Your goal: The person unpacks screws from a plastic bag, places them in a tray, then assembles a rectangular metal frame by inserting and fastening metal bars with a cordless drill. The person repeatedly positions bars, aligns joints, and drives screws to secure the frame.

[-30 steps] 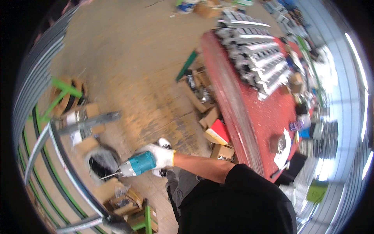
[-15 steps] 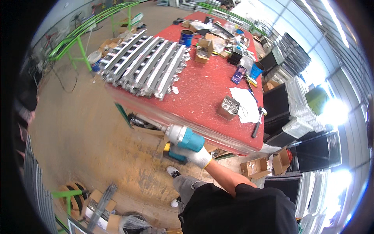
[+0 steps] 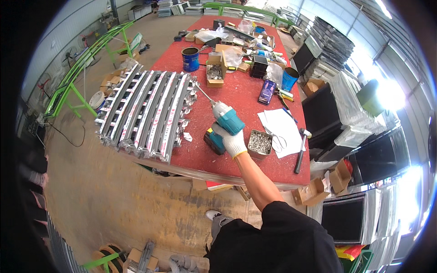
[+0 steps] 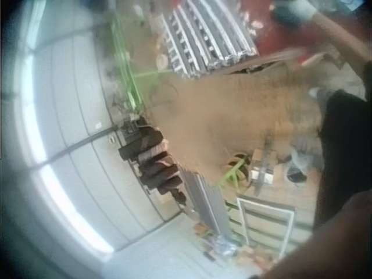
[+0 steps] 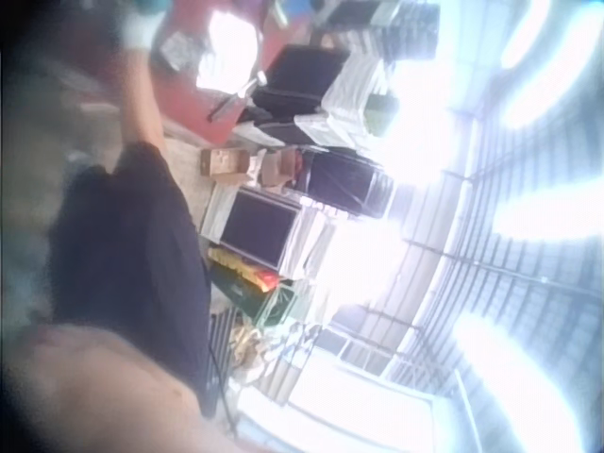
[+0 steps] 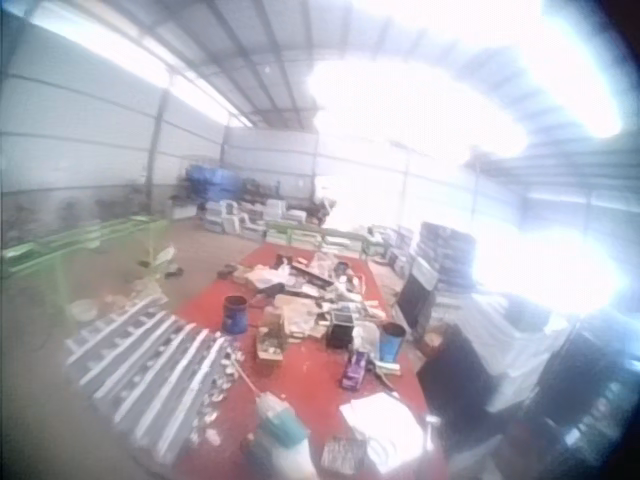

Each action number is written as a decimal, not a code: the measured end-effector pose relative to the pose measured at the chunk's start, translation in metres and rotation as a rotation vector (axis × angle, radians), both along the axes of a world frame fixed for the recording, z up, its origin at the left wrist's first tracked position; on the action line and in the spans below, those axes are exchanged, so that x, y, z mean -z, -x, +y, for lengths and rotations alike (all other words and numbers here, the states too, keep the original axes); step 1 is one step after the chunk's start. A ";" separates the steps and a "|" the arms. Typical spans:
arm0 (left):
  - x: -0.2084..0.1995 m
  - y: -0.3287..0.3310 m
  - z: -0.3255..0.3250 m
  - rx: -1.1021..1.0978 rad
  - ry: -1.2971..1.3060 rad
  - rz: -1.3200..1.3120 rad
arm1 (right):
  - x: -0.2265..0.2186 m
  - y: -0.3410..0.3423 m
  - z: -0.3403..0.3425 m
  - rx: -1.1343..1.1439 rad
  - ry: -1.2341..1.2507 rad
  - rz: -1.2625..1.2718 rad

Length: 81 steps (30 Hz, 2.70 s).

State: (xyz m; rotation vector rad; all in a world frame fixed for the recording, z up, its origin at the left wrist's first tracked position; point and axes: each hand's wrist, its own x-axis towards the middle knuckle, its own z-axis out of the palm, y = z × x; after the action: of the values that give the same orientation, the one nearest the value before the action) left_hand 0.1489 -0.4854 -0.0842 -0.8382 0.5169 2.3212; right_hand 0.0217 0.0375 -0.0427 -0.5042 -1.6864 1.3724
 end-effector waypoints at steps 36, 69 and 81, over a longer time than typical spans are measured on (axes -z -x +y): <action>-0.032 -0.029 -0.248 -0.173 0.965 0.664 | 0.032 0.035 -0.459 -1.113 -0.485 -0.594; -0.075 -0.175 -0.243 -0.929 1.677 -0.691 | -0.044 0.163 -0.833 -1.975 -0.937 -0.241; -0.432 -0.194 -0.508 0.043 2.153 -0.623 | -0.094 0.106 -0.707 -2.023 0.249 -0.228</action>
State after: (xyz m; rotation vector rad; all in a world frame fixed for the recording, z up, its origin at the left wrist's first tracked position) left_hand 0.3432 -0.9930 0.3478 -2.0420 2.5521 0.4233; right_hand -0.0841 -0.6695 0.0514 1.4815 -2.0386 2.8443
